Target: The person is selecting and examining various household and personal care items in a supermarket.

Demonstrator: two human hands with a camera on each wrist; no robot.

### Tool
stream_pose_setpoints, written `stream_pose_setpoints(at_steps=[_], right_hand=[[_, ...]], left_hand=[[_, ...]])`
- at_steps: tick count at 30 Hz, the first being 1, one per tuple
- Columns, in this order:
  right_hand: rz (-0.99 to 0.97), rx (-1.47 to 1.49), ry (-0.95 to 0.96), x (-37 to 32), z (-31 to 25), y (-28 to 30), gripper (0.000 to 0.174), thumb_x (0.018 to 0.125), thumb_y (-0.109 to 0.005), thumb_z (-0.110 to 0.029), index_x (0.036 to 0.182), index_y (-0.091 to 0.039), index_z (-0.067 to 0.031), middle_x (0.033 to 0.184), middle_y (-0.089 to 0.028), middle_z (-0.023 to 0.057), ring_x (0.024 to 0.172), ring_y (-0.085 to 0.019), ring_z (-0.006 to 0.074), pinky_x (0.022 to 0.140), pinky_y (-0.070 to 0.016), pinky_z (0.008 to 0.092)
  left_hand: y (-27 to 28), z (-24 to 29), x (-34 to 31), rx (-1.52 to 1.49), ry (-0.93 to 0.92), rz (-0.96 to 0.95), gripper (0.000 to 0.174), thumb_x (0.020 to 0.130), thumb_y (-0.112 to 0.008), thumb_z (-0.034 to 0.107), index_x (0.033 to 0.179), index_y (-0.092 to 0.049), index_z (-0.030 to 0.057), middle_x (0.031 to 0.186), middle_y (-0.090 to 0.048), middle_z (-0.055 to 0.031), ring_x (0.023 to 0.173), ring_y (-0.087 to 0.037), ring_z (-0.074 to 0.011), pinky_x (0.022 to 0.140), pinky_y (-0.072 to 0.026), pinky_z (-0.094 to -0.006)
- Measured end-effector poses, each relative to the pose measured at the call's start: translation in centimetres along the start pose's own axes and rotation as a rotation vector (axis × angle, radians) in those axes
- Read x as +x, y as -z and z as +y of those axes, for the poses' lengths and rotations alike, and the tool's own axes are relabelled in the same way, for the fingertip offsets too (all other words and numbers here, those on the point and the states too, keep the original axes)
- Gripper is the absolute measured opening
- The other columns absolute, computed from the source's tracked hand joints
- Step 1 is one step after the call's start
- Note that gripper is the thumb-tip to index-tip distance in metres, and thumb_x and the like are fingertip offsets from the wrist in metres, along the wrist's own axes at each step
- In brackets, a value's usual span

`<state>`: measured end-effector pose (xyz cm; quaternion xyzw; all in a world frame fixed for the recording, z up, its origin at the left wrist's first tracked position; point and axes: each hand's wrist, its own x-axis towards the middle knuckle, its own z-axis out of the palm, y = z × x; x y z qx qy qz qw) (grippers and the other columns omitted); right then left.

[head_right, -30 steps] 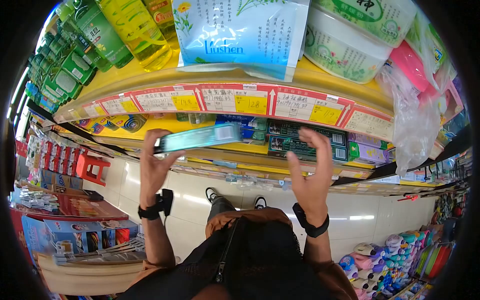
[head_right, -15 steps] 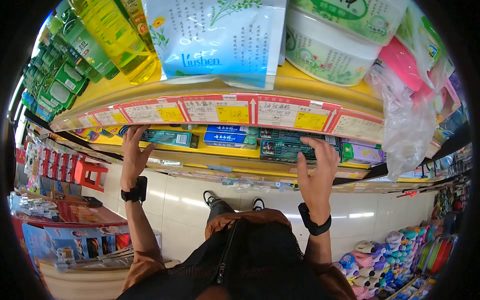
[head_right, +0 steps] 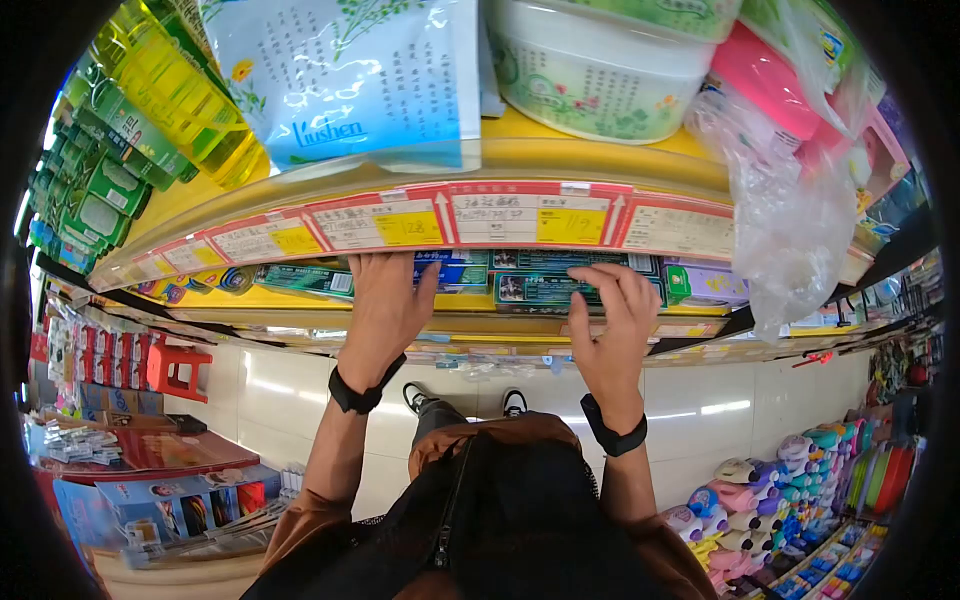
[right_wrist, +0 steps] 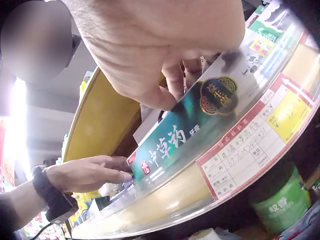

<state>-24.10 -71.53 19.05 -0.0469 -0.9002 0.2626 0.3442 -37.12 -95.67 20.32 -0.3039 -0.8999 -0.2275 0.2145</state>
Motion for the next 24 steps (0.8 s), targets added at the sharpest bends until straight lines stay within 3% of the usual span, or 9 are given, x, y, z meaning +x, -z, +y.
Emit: stream_pose_setpoints(at_steps=[4, 7, 9, 13, 17, 19, 20, 22, 24], right_hand=[[0.006, -0.004, 0.017, -0.1, 0.3, -0.1, 0.024, 0.093, -0.071, -0.008, 0.116, -0.075, -0.0108, 0.117, -0.067, 0.0071, 0.115, -0.058, 0.0293, 0.107, -0.037, 0.0457], [0.012, -0.006, 0.012, -0.2, 0.2, -0.2, 0.023, 0.093, -0.071, -0.008, 0.116, -0.075, -0.0105, 0.117, -0.067, 0.007, 0.114, -0.058, 0.0293, 0.107, -0.0364, 0.0458], [0.019, -0.006, 0.017, -0.2, 0.2, -0.2, 0.024, 0.093, -0.071, -0.008, 0.116, -0.075, -0.0104, 0.117, -0.067, 0.007, 0.114, -0.058, 0.0292, 0.107, -0.0363, 0.0458], [0.02, -0.008, 0.032, -0.1, 0.1, -0.2, 0.024, 0.092, -0.07, -0.007, 0.116, -0.075, -0.0102, 0.116, -0.067, 0.0073, 0.114, -0.058, 0.0291, 0.107, -0.0363, 0.0457], [-0.002, 0.006, 0.016, -0.1, 0.0, 0.3, 0.033, 0.09, -0.073, -0.007, 0.123, -0.072, -0.0099, 0.119, -0.066, 0.0089, 0.116, -0.058, 0.0317, 0.109, -0.035, 0.0465], [-0.11, 0.052, -0.012, 0.4, -0.8, 1.6, 0.05, 0.087, -0.075, -0.005, 0.136, -0.066, -0.0084, 0.128, -0.065, 0.0123, 0.123, -0.059, 0.0335, 0.114, -0.036, 0.0468], [-0.111, 0.051, -0.016, 0.5, -1.1, 2.1, 0.05, 0.087, -0.075, -0.005, 0.136, -0.066, -0.0084, 0.128, -0.065, 0.0123, 0.123, -0.059, 0.0335, 0.114, -0.036, 0.0468], [-0.198, 0.529, -0.119, 0.5, -1.9, 2.9, 0.063, 0.084, -0.076, -0.001, 0.145, -0.061, -0.0064, 0.138, -0.062, 0.0157, 0.13, -0.058, 0.0339, 0.116, -0.0402, 0.0453], [-0.242, 0.544, -0.073, 0.7, -2.5, 3.8, 0.064, 0.084, -0.076, 0.0, 0.146, -0.06, -0.006, 0.14, -0.06, 0.0166, 0.132, -0.058, 0.0332, 0.114, -0.0428, 0.0439]], left_hand=[[-1.6, -0.6, 0.3, -0.017, -0.034, -0.007, 0.044, 0.092, -0.075, 0.012, 0.135, -0.067, 0.003, 0.134, -0.065, -0.0278, 0.132, -0.05, -0.0517, 0.117, -0.0306, -0.0658], [-1.7, -0.3, 0.0, 0.067, 0.045, -0.03, 0.042, 0.091, -0.076, 0.01, 0.132, -0.069, 0.0029, 0.133, -0.065, -0.0279, 0.133, -0.049, -0.0524, 0.117, -0.0308, -0.0663], [-1.6, -0.1, -0.2, 0.117, 0.006, 0.111, 0.041, 0.088, -0.077, 0.008, 0.128, -0.072, 0.0034, 0.133, -0.066, -0.0253, 0.132, -0.05, -0.0508, 0.117, -0.0317, -0.0657], [-0.9, -0.1, -0.5, 0.099, -0.007, 0.133, 0.044, 0.085, -0.079, 0.003, 0.128, -0.072, 0.0041, 0.131, -0.067, -0.0225, 0.132, -0.05, -0.049, 0.117, -0.0312, -0.064], [1.7, 1.8, -0.8, -0.138, 0.011, 0.194, 0.039, 0.082, -0.08, -0.006, 0.119, -0.073, 0.0045, 0.124, -0.068, -0.0188, 0.128, -0.054, -0.0441, 0.114, -0.0383, -0.0548], [3.1, 3.0, -1.0, -0.26, 0.001, 0.188, 0.037, 0.081, -0.08, -0.007, 0.116, -0.073, 0.0042, 0.122, -0.068, -0.0172, 0.125, -0.058, -0.0408, 0.11, -0.0429, -0.0501], [3.5, 3.7, -1.2, -0.43, 0.043, 0.088, 0.034, 0.082, -0.08, -0.007, 0.113, -0.073, 0.0041, 0.121, -0.068, -0.0155, 0.12, -0.061, -0.0371, 0.106, -0.0463, -0.0458], [3.7, 4.4, -1.5, -0.596, 0.053, -0.051, 0.032, 0.083, -0.082, -0.006, 0.112, -0.072, 0.0034, 0.118, -0.068, -0.0122, 0.111, -0.066, -0.0281, 0.098, -0.0514, -0.0372], [3.2, 5.2, -1.9, -0.647, 0.074, -0.076, 0.033, 0.083, -0.082, -0.006, 0.113, -0.071, 0.0032, 0.117, -0.068, -0.0123, 0.111, -0.066, -0.028, 0.099, -0.0511, -0.0366]])
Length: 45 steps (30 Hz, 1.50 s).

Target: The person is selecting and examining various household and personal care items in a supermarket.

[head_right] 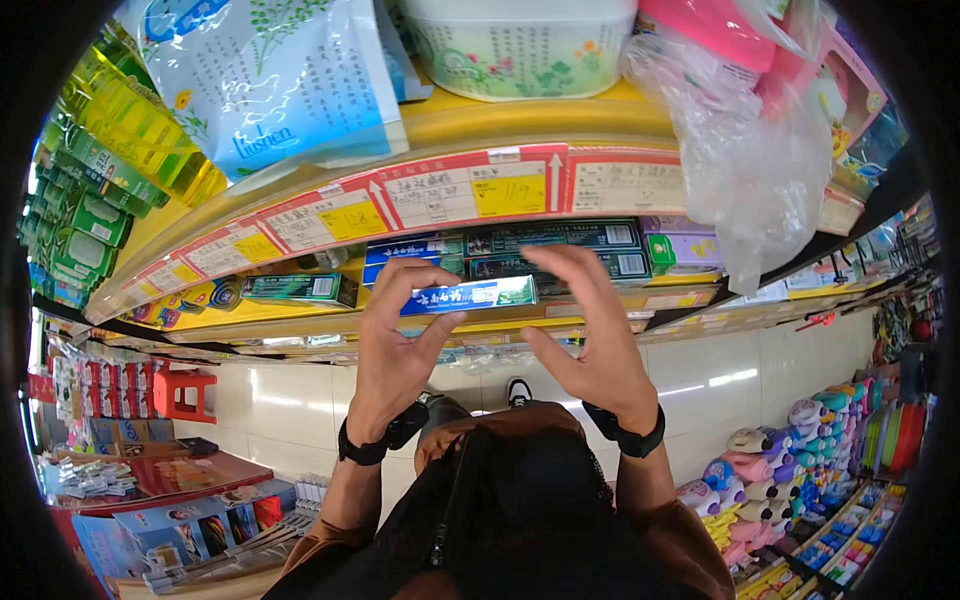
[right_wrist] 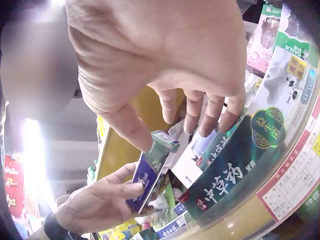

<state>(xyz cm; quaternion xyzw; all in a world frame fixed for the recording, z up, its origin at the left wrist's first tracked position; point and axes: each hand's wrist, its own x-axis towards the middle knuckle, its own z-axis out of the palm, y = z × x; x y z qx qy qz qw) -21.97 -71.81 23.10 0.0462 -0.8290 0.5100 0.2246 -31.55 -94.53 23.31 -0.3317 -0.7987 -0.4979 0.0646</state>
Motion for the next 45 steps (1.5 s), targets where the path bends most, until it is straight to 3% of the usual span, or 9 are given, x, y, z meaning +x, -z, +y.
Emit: stream_pose_setpoints(at_steps=[3, 6, 15, 20, 26, 33, 39, 41, 45], right_hand=[[-0.039, 0.001, 0.027, -0.3, -0.1, -0.4, 0.062, 0.083, -0.079, 0.0, 0.143, -0.064, -0.0055, 0.137, -0.064, 0.0164, 0.127, -0.061, 0.0332, 0.108, -0.0479, 0.0426], [0.012, -0.112, 0.111, -0.4, 0.4, -0.5, 0.048, 0.082, -0.085, -0.004, 0.128, -0.073, -0.008, 0.118, -0.075, 0.0105, 0.111, -0.065, 0.0335, 0.099, -0.0484, 0.0435], [0.176, -0.482, 0.108, 0.4, 1.8, 2.6, 0.034, 0.089, -0.08, -0.007, 0.122, -0.072, -0.0096, 0.119, -0.074, 0.0091, 0.116, -0.063, 0.032, 0.106, -0.0374, 0.0451], [0.161, -0.595, 0.097, 1.6, 3.5, 3.0, 0.048, 0.095, -0.063, 0.003, 0.141, -0.06, -0.0072, 0.137, -0.063, 0.0151, 0.129, -0.054, 0.0382, 0.11, -0.0347, 0.0504], [0.197, -0.727, 0.021, 1.6, 5.8, 2.0, 0.059, 0.092, -0.062, 0.005, 0.15, -0.054, -0.0051, 0.147, -0.052, 0.0255, 0.137, -0.044, 0.0472, 0.117, -0.0311, 0.0568], [0.34, -0.563, 0.028, 0.8, 4.1, 1.6, 0.056, 0.09, -0.065, 0.007, 0.145, -0.059, -0.0028, 0.144, -0.055, 0.0241, 0.134, -0.05, 0.0469, 0.114, -0.0377, 0.0541], [0.368, -0.539, 0.0, -0.9, 3.7, 0.8, 0.051, 0.09, -0.065, 0.008, 0.14, -0.063, -0.0033, 0.145, -0.056, 0.0212, 0.138, -0.052, 0.0424, 0.117, -0.0391, 0.0491], [0.36, -0.541, 0.008, -1.3, 4.1, 0.6, 0.052, 0.091, -0.065, 0.008, 0.141, -0.062, -0.0035, 0.146, -0.056, 0.0207, 0.139, -0.051, 0.0418, 0.117, -0.0389, 0.0484], [0.384, -0.477, 0.005, -1.2, 4.2, 0.5, 0.055, 0.091, -0.065, 0.009, 0.144, -0.059, -0.0032, 0.149, -0.054, 0.0222, 0.142, -0.049, 0.0415, 0.12, -0.0368, 0.0486]], left_hand=[[-1.5, 0.4, -0.4, -0.096, 0.017, -0.027, 0.037, 0.082, -0.083, -0.006, 0.115, -0.07, 0.0028, 0.115, -0.066, -0.0119, 0.11, -0.065, -0.027, 0.098, -0.0509, -0.0355], [-2.8, 0.9, -0.7, -0.098, -0.059, -0.022, 0.036, 0.081, -0.082, -0.008, 0.114, -0.069, 0.0027, 0.114, -0.064, -0.0123, 0.109, -0.065, -0.029, 0.096, -0.052, -0.0368], [-4.7, 0.6, 0.0, 0.028, -0.084, 0.048, 0.051, 0.085, -0.077, -0.008, 0.133, -0.063, 0.0015, 0.135, -0.063, -0.0188, 0.125, -0.062, -0.0371, 0.109, -0.0488, -0.0439], [-5.7, 0.0, 0.7, 0.061, -0.06, -0.007, 0.06, 0.086, -0.078, -0.006, 0.143, -0.06, 0.0042, 0.142, -0.059, -0.0197, 0.136, -0.053, -0.0404, 0.114, -0.0443, -0.046], [-7.3, 0.1, 1.0, 0.27, -0.138, -0.057, 0.056, 0.094, -0.08, 0.015, 0.147, -0.063, 0.0101, 0.162, -0.047, -0.0167, 0.146, -0.04, -0.0407, 0.12, -0.0312, -0.0543], [-7.6, -0.4, 0.2, 0.355, -0.119, -0.062, 0.054, 0.095, -0.081, 0.021, 0.145, -0.063, 0.0074, 0.162, -0.047, -0.0169, 0.147, -0.039, -0.0414, 0.12, -0.0307, -0.0552], [-3.8, -1.3, -1.4, 0.29, -0.088, 0.082, 0.043, 0.095, -0.079, 0.016, 0.135, -0.067, 0.0066, 0.154, -0.054, -0.0174, 0.143, -0.045, -0.0418, 0.119, -0.0329, -0.055], [-1.1, -2.3, -2.3, 0.385, -0.075, 0.218, 0.043, 0.09, -0.073, 0.002, 0.132, -0.068, 0.006, 0.148, -0.058, -0.0181, 0.14, -0.049, -0.0414, 0.119, -0.0341, -0.0535], [5.3, -5.2, -3.8, 0.612, 0.058, 0.356, 0.067, 0.075, -0.056, -0.013, 0.138, -0.064, 0.007, 0.149, -0.058, -0.0173, 0.139, -0.051, -0.0412, 0.119, -0.0353, -0.0549]])
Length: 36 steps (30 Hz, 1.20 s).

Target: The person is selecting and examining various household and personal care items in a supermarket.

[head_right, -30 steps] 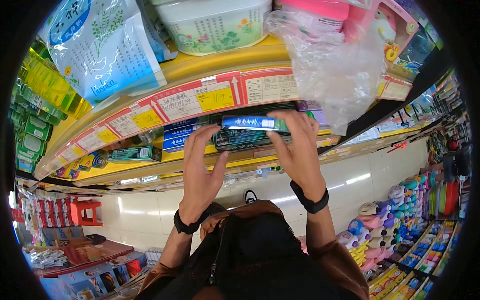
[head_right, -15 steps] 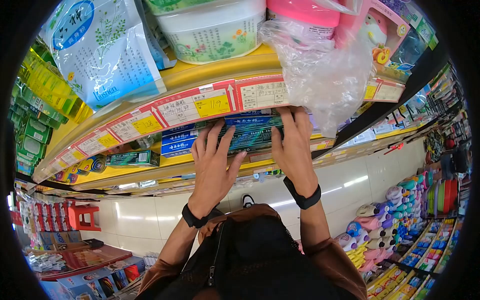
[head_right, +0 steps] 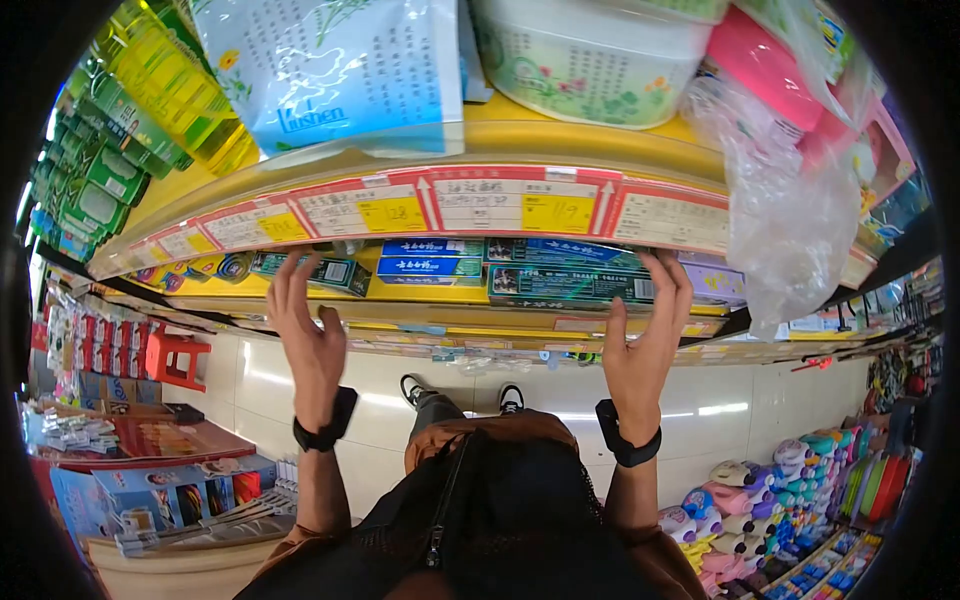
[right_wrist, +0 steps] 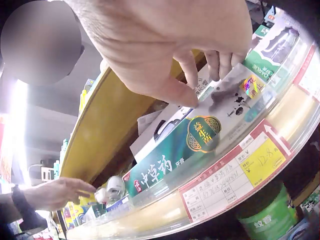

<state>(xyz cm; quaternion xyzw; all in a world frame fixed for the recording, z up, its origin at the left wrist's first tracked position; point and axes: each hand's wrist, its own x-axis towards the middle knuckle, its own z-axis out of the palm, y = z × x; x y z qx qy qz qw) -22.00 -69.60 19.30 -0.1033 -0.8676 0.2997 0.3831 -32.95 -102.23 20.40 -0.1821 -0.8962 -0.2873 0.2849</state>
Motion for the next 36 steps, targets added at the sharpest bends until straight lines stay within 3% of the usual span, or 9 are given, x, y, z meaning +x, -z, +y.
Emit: stream_pose_setpoints(at_steps=[2, 4, 10, 11, 19, 25, 28, 31, 36], right_hand=[[0.006, 0.013, -0.005, 0.0, 0.2, 0.0, 0.056, 0.091, -0.066, 0.008, 0.145, -0.059, -0.0031, 0.15, -0.052, 0.0227, 0.144, -0.049, 0.0415, 0.121, -0.036, 0.0486], [-0.009, 0.014, -0.001, 0.0, 0.1, 0.0, 0.057, 0.091, -0.066, 0.007, 0.146, -0.058, -0.0033, 0.151, -0.051, 0.023, 0.145, -0.048, 0.0414, 0.122, -0.0356, 0.0488], [0.007, 0.023, -0.017, -0.1, 0.4, 0.2, 0.059, 0.089, -0.067, 0.007, 0.147, -0.057, -0.004, 0.151, -0.051, 0.0223, 0.145, -0.048, 0.0408, 0.122, -0.0352, 0.0489], [0.004, 0.034, -0.01, -0.1, 0.5, 0.2, 0.059, 0.089, -0.067, 0.007, 0.146, -0.057, -0.0041, 0.151, -0.051, 0.022, 0.145, -0.048, 0.0407, 0.122, -0.0352, 0.0487], [-0.008, 0.033, -0.015, 0.4, 0.1, 0.8, 0.059, 0.088, -0.068, 0.007, 0.145, -0.058, -0.0033, 0.149, -0.054, 0.0213, 0.142, -0.051, 0.0411, 0.121, -0.0374, 0.0472], [-0.064, -0.03, 0.026, 1.8, -0.1, 1.1, 0.062, 0.087, -0.068, 0.007, 0.148, -0.057, -0.0029, 0.147, -0.057, 0.0217, 0.139, -0.052, 0.044, 0.118, -0.039, 0.0488], [-0.043, -0.082, 0.037, 1.4, 0.1, 0.9, 0.064, 0.087, -0.068, 0.007, 0.15, -0.056, -0.003, 0.147, -0.057, 0.0218, 0.14, -0.05, 0.0442, 0.119, -0.0372, 0.0495], [-0.099, -0.115, 0.065, 1.3, 0.4, 1.2, 0.065, 0.087, -0.065, 0.008, 0.151, -0.055, -0.0026, 0.15, -0.056, 0.0219, 0.141, -0.049, 0.0436, 0.12, -0.0359, 0.0496], [-0.171, -0.113, 0.086, 1.8, 0.1, 1.8, 0.07, 0.085, -0.052, 0.015, 0.154, -0.053, -0.0015, 0.153, -0.054, 0.0231, 0.144, -0.047, 0.0439, 0.123, -0.0352, 0.0478]], left_hand=[[0.8, -3.2, -0.1, 0.163, 0.066, -0.018, 0.075, 0.077, -0.054, -0.013, 0.149, -0.058, 0.01, 0.157, -0.054, -0.0135, 0.145, -0.046, -0.0406, 0.121, -0.0339, -0.0543], [1.1, -5.0, 0.1, 0.161, 0.109, -0.083, 0.07, 0.08, -0.054, -0.011, 0.147, -0.059, 0.0083, 0.157, -0.052, -0.0153, 0.148, -0.042, -0.0409, 0.125, -0.0295, -0.0556], [0.8, -7.9, 0.3, 0.24, 0.057, -0.105, 0.07, 0.082, -0.066, -0.01, 0.148, -0.059, 0.013, 0.15, -0.054, -0.0133, 0.139, -0.047, -0.04, 0.119, -0.0351, -0.0541], [0.9, -8.1, 0.6, 0.259, 0.03, -0.099, 0.072, 0.08, -0.071, -0.011, 0.147, -0.06, 0.0144, 0.145, -0.053, -0.0139, 0.134, -0.049, -0.0403, 0.116, -0.0374, -0.0543], [1.3, -8.3, 1.6, 0.307, 0.072, -0.109, 0.071, 0.07, -0.081, -0.013, 0.132, -0.059, 0.0135, 0.141, -0.054, -0.0139, 0.136, -0.047, -0.0415, 0.116, -0.0358, -0.0547], [1.3, -8.8, 0.9, 0.261, 0.066, -0.077, 0.063, 0.072, -0.079, -0.013, 0.127, -0.061, 0.0114, 0.135, -0.063, -0.0108, 0.141, -0.049, -0.0382, 0.12, -0.0328, -0.0537], [2.0, -7.2, 1.1, 0.266, 0.047, -0.043, 0.058, 0.072, -0.078, -0.013, 0.124, -0.065, 0.01, 0.132, -0.066, -0.0099, 0.141, -0.052, -0.037, 0.121, -0.0316, -0.0527], [3.0, -4.1, 1.6, 0.224, -0.083, 0.043, 0.063, 0.066, -0.08, -0.011, 0.124, -0.065, 0.0104, 0.129, -0.067, -0.0079, 0.135, -0.056, -0.0324, 0.119, -0.0321, -0.05], [2.7, 3.5, 2.7, -0.045, -0.245, -0.057, 0.058, 0.069, -0.087, -0.006, 0.124, -0.073, 0.0096, 0.122, -0.069, -0.0094, 0.121, -0.06, -0.032, 0.11, -0.0394, -0.0458]])
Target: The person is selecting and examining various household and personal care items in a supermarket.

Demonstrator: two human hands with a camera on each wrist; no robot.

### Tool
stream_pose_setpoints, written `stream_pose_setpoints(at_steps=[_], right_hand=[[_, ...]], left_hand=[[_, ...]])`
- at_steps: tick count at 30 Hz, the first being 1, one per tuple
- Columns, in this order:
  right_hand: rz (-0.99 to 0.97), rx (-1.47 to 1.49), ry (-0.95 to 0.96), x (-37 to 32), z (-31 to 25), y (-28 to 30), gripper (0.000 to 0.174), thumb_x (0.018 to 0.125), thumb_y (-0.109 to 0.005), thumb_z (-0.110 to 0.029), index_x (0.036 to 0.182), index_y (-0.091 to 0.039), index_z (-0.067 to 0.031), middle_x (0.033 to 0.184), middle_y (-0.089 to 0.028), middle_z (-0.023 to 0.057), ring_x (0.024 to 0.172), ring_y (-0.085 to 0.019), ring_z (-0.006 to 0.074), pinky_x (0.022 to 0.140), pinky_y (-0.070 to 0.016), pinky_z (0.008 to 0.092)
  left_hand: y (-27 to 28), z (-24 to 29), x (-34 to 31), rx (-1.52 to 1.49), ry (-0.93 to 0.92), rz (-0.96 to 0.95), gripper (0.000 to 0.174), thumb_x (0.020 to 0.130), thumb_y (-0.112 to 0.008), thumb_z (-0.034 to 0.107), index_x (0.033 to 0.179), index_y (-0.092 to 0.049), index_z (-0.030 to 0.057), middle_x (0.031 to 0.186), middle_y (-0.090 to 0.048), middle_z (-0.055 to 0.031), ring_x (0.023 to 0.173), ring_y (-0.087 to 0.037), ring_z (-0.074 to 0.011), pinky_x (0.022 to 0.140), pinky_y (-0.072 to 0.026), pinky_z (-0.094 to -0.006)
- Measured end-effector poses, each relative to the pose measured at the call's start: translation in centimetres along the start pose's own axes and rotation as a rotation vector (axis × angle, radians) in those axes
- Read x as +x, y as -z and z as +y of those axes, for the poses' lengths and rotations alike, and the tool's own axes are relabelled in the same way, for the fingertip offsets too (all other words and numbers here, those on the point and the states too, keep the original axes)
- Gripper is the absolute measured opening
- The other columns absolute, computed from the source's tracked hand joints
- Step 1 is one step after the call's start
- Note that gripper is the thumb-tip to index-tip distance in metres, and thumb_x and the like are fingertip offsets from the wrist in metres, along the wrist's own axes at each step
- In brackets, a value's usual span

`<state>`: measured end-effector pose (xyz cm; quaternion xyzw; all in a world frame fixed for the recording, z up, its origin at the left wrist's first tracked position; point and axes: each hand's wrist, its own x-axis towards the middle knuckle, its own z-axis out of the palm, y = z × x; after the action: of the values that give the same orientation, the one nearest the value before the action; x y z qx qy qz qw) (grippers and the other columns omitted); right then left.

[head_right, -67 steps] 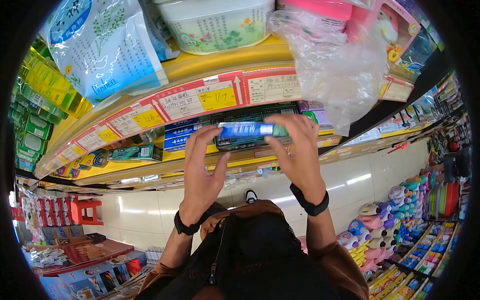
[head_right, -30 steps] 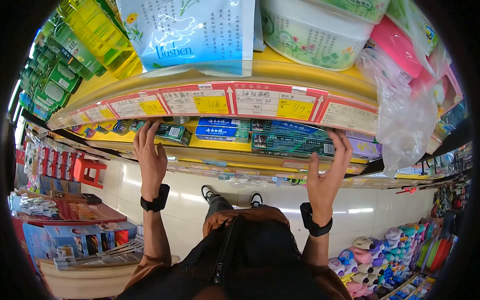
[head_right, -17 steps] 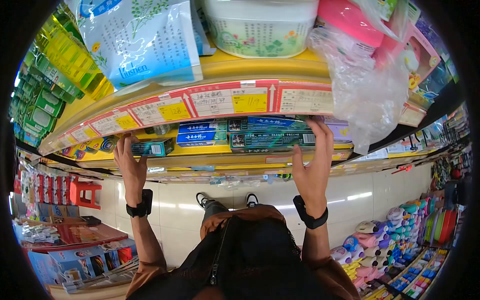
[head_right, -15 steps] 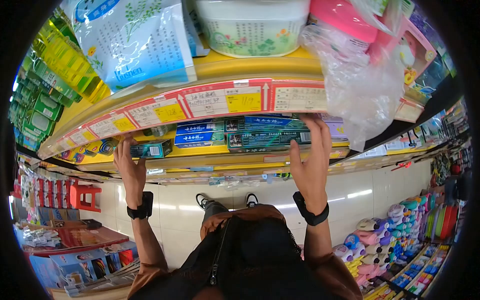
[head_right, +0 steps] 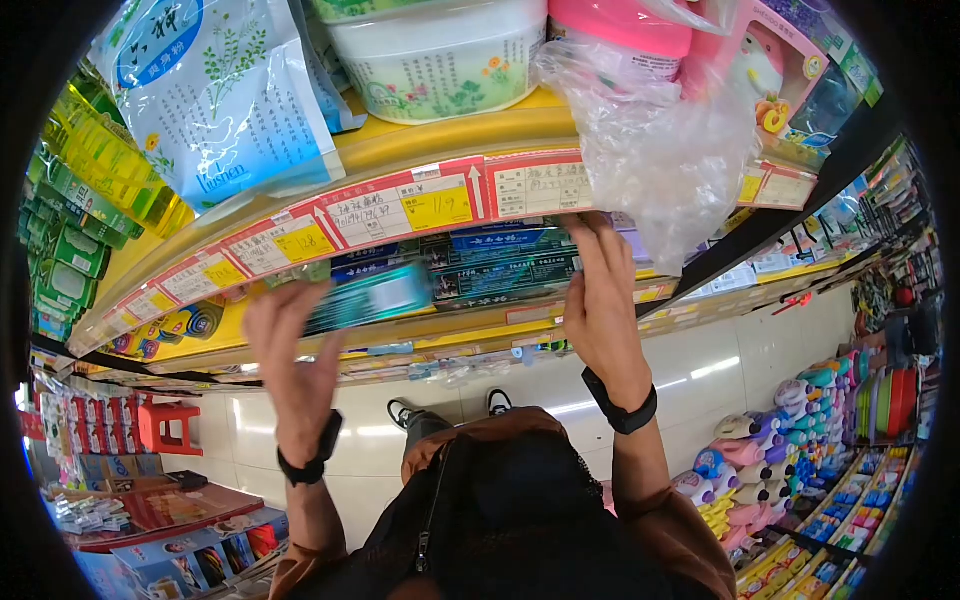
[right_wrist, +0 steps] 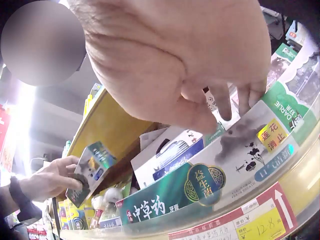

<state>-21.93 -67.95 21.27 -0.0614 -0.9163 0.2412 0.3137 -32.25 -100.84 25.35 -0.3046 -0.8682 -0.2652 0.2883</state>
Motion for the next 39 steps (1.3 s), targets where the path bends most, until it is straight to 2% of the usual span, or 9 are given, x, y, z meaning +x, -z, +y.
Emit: stream_pose_setpoints(at_steps=[4, 7, 10, 17, 24, 29, 32, 37, 39], right_hand=[[0.104, 0.054, -0.015, -0.2, 0.2, 0.8, 0.067, 0.087, -0.049, 0.017, 0.151, -0.054, -0.0002, 0.155, -0.054, 0.0218, 0.147, -0.048, 0.0407, 0.125, -0.0352, 0.0468], [0.2, 0.206, -0.077, -0.8, -0.6, 2.2, 0.078, 0.075, -0.04, 0.021, 0.147, -0.059, -0.0009, 0.149, -0.063, 0.023, 0.14, -0.055, 0.0404, 0.122, -0.037, 0.0432], [0.12, 0.246, -0.119, -1.3, -1.1, 3.0, 0.076, 0.077, -0.043, 0.02, 0.148, -0.059, -0.0028, 0.15, -0.062, 0.0213, 0.141, -0.054, 0.0408, 0.122, -0.0365, 0.0439], [0.061, 0.069, -0.101, -1.6, -0.1, 2.8, 0.065, 0.085, -0.059, 0.013, 0.148, -0.059, -0.0038, 0.152, -0.06, 0.02, 0.142, -0.052, 0.0417, 0.12, -0.0374, 0.0466], [0.088, 0.054, -0.026, 0.4, -0.5, 2.6, 0.056, 0.087, -0.064, 0.008, 0.143, -0.061, -0.002, 0.145, -0.061, 0.0215, 0.14, -0.054, 0.0426, 0.117, -0.0406, 0.0474], [0.037, 0.059, -0.049, 0.6, -0.3, 1.8, 0.052, 0.088, -0.065, 0.007, 0.139, -0.063, -0.001, 0.142, -0.061, 0.0209, 0.139, -0.054, 0.0423, 0.117, -0.0415, 0.0463], [0.088, 0.071, -0.044, 0.3, -0.2, 1.1, 0.053, 0.089, -0.065, 0.007, 0.141, -0.063, -0.0028, 0.145, -0.059, 0.0205, 0.141, -0.052, 0.0423, 0.118, -0.0396, 0.0465], [0.127, 0.041, -0.054, -0.2, 0.0, 0.5, 0.055, 0.089, -0.066, 0.006, 0.144, -0.061, -0.0048, 0.15, -0.057, 0.02, 0.143, -0.051, 0.0412, 0.12, -0.0371, 0.046], [0.119, 0.047, -0.071, -0.3, -0.1, 0.5, 0.056, 0.09, -0.067, 0.006, 0.145, -0.061, -0.0052, 0.151, -0.057, 0.0199, 0.144, -0.051, 0.0409, 0.12, -0.0368, 0.0461]], left_hand=[[-4.1, 5.3, 2.3, -0.252, -0.15, -0.128, 0.06, 0.072, -0.091, 0.007, 0.13, -0.076, 0.0108, 0.116, -0.068, -0.0106, 0.111, -0.061, -0.0312, 0.097, -0.0442, -0.0441], [-7.5, 8.4, 3.0, -0.292, -0.15, -0.194, 0.057, 0.077, -0.088, 0.009, 0.132, -0.075, 0.0105, 0.116, -0.068, -0.0109, 0.11, -0.061, -0.0323, 0.094, -0.0451, -0.0444], [-9.9, 10.3, 3.7, -0.355, -0.187, -0.203, 0.055, 0.081, -0.086, 0.01, 0.134, -0.073, 0.0107, 0.115, -0.068, -0.0113, 0.108, -0.061, -0.0326, 0.094, -0.045, -0.045], [-11.2, 10.3, 4.7, -0.344, -0.215, -0.261, 0.047, 0.085, -0.082, 0.012, 0.131, -0.072, 0.0099, 0.133, -0.071, -0.0117, 0.133, -0.059, -0.0357, 0.115, -0.0416, -0.0484], [-11.9, 10.3, 4.9, -0.382, -0.244, -0.199, 0.042, 0.088, -0.082, 0.015, 0.128, -0.073, 0.009, 0.131, -0.072, -0.0138, 0.129, -0.061, -0.0374, 0.113, -0.0427, -0.0502], [-10.7, 7.4, 6.7, -0.315, -0.087, -0.176, 0.026, 0.099, -0.075, 0.021, 0.12, -0.075, 0.0048, 0.111, -0.076, -0.0203, 0.103, -0.072, -0.0418, 0.093, -0.0553, -0.0519], [-11.1, 5.2, 8.2, -0.165, -0.234, -0.226, 0.024, 0.101, -0.073, 0.02, 0.119, -0.075, 0.0041, 0.105, -0.076, -0.0206, 0.096, -0.073, -0.0415, 0.085, -0.0574, -0.0512], [-13.1, 3.6, 9.5, -0.249, -0.273, -0.302, 0.033, 0.103, -0.071, 0.027, 0.13, -0.071, 0.0088, 0.12, -0.075, -0.0175, 0.11, -0.072, -0.0381, 0.094, -0.0573, -0.0468], [-13.1, 2.9, 9.8, -0.286, -0.236, -0.425, 0.047, 0.106, -0.067, 0.04, 0.145, -0.061, 0.0142, 0.139, -0.069, -0.0113, 0.125, -0.068, -0.0306, 0.104, -0.055, -0.0417]])
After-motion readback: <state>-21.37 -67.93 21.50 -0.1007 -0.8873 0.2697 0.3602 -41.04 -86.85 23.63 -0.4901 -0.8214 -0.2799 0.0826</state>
